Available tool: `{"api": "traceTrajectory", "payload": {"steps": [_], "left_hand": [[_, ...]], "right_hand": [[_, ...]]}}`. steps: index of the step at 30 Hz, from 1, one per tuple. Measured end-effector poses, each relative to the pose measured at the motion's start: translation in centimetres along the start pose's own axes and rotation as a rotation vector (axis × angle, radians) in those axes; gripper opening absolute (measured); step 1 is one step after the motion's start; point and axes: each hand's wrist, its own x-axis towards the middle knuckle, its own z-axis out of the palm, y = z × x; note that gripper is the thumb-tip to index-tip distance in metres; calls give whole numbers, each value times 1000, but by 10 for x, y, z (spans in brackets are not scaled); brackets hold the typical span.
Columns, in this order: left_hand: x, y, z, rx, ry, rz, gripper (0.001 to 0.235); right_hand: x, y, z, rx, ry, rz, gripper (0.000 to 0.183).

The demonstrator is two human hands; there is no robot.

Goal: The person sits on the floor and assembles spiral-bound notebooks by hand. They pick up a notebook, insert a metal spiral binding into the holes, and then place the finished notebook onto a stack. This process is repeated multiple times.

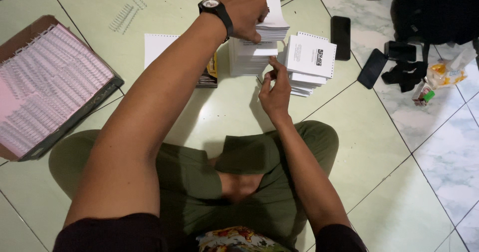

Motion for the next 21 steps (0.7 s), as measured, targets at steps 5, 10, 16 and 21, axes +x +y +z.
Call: {"api": "traceTrajectory", "payload": {"steps": [5, 10, 16, 21], "left_hand": [[0, 1, -3, -10, 12, 6, 36], [-2, 1, -4, -26, 8, -24, 40], [-2, 2, -6, -58, 15, 0, 32], [-1, 3, -4, -42, 10, -22, 35]], "right_hand": [[0, -3, -1, -6, 1, -4, 38], [-1, 0, -1, 2, 2, 33, 35], [0, -4, -1, 9, 5, -1, 34], [-1, -2, -1, 12, 11, -25, 34]]}}
